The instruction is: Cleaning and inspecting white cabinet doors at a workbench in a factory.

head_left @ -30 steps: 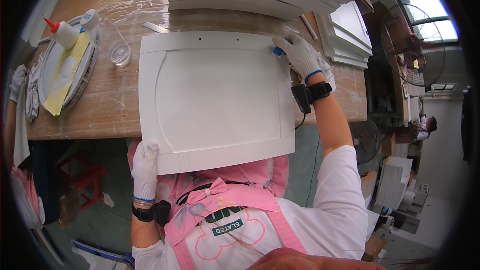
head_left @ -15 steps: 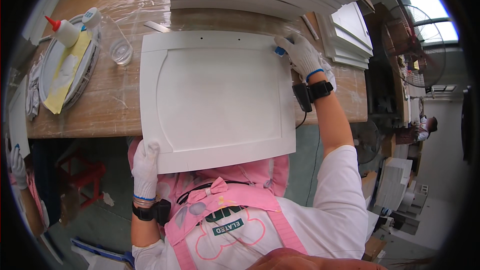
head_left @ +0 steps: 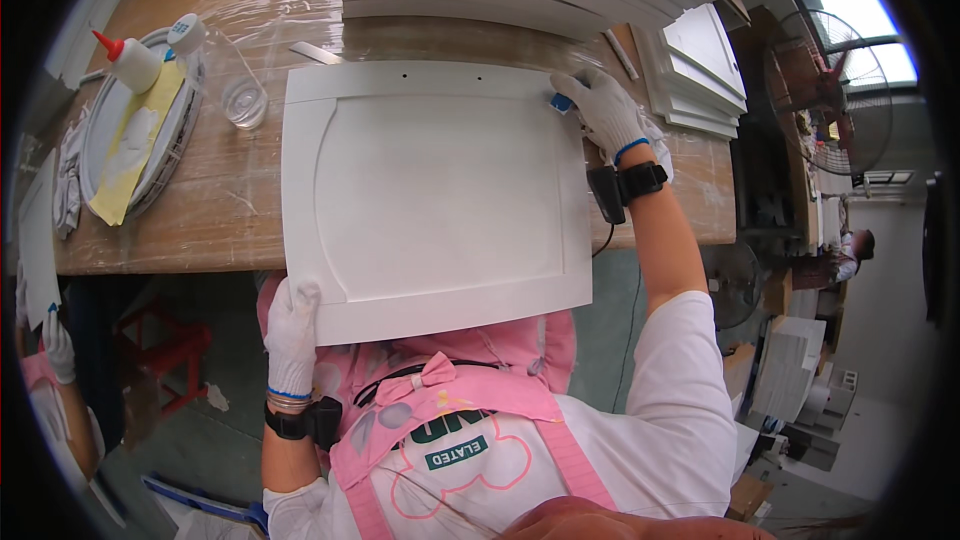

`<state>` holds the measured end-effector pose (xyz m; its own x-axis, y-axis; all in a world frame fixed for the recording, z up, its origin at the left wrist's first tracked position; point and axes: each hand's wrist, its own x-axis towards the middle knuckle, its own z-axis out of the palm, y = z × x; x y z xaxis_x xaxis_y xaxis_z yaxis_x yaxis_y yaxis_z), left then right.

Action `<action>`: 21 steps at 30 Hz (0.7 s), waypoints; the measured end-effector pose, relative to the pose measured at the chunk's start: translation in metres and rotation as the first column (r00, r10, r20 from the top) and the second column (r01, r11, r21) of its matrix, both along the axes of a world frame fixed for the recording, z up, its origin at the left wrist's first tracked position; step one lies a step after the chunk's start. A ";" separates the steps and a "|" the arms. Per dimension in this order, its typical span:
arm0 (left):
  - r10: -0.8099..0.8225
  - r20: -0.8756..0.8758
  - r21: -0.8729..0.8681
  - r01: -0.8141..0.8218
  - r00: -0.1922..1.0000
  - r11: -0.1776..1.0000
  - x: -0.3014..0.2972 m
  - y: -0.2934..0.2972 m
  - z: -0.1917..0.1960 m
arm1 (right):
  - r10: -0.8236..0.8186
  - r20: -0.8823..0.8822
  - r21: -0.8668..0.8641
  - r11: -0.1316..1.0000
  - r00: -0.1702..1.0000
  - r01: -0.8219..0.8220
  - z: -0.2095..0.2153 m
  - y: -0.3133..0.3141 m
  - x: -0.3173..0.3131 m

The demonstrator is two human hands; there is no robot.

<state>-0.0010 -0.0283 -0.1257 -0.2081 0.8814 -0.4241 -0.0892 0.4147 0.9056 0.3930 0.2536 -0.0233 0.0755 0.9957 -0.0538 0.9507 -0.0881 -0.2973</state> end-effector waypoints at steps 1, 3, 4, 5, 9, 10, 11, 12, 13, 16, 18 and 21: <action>0.004 0.006 -0.005 -0.004 1.000 1.000 0.001 0.001 0.002 | -0.024 -0.093 0.021 0.999 0.995 0.026 -0.002 0.001 0.001; 0.005 0.013 -0.011 -0.005 1.000 1.000 0.002 0.001 0.003 | -0.047 -0.185 0.040 0.998 0.982 0.056 -0.003 -0.001 0.003; 0.013 0.012 -0.018 -0.012 1.000 1.000 0.002 0.001 0.002 | -0.029 -0.104 0.017 0.999 0.994 0.031 0.003 -0.003 -0.002; 0.021 0.010 -0.026 -0.020 1.000 0.999 0.001 0.000 0.002 | -0.009 -0.023 -0.007 1.000 1.000 0.009 0.006 -0.005 -0.006; 0.022 0.044 -0.001 -0.022 0.999 1.000 0.004 -0.002 0.003 | -0.102 -0.323 -0.102 0.992 0.941 0.073 0.003 -0.005 0.000; 0.034 0.073 0.010 -0.034 0.997 0.999 0.004 -0.003 0.001 | -0.221 -0.617 -0.166 0.975 0.756 0.149 -0.004 0.000 0.012; 0.045 0.100 0.032 -0.049 0.994 0.998 0.004 0.001 0.001 | -0.302 -0.831 -0.241 0.952 0.467 0.187 -0.006 0.007 0.017; 0.042 0.094 0.059 -0.048 0.995 0.997 0.004 0.004 0.002 | -0.280 -0.842 -0.216 0.958 0.462 0.186 -0.008 0.013 0.020; 0.042 0.052 0.050 -0.045 0.998 0.998 0.006 0.001 0.002 | -0.277 -0.900 -0.228 0.957 0.336 0.177 -0.013 0.010 0.019; 0.024 -0.026 0.040 -0.023 0.999 0.999 0.007 0.003 0.009 | -0.333 -0.928 -0.305 0.937 0.166 0.171 -0.016 0.008 0.020; 0.040 -0.027 -0.004 -0.040 0.999 0.999 0.009 0.004 0.016 | 0.105 -0.353 0.064 0.994 0.930 -0.088 -0.015 0.001 0.016; 0.040 0.009 -0.023 -0.039 0.999 0.999 0.008 0.004 0.013 | 0.078 -0.560 0.098 0.995 0.825 -0.028 -0.011 -0.005 -0.010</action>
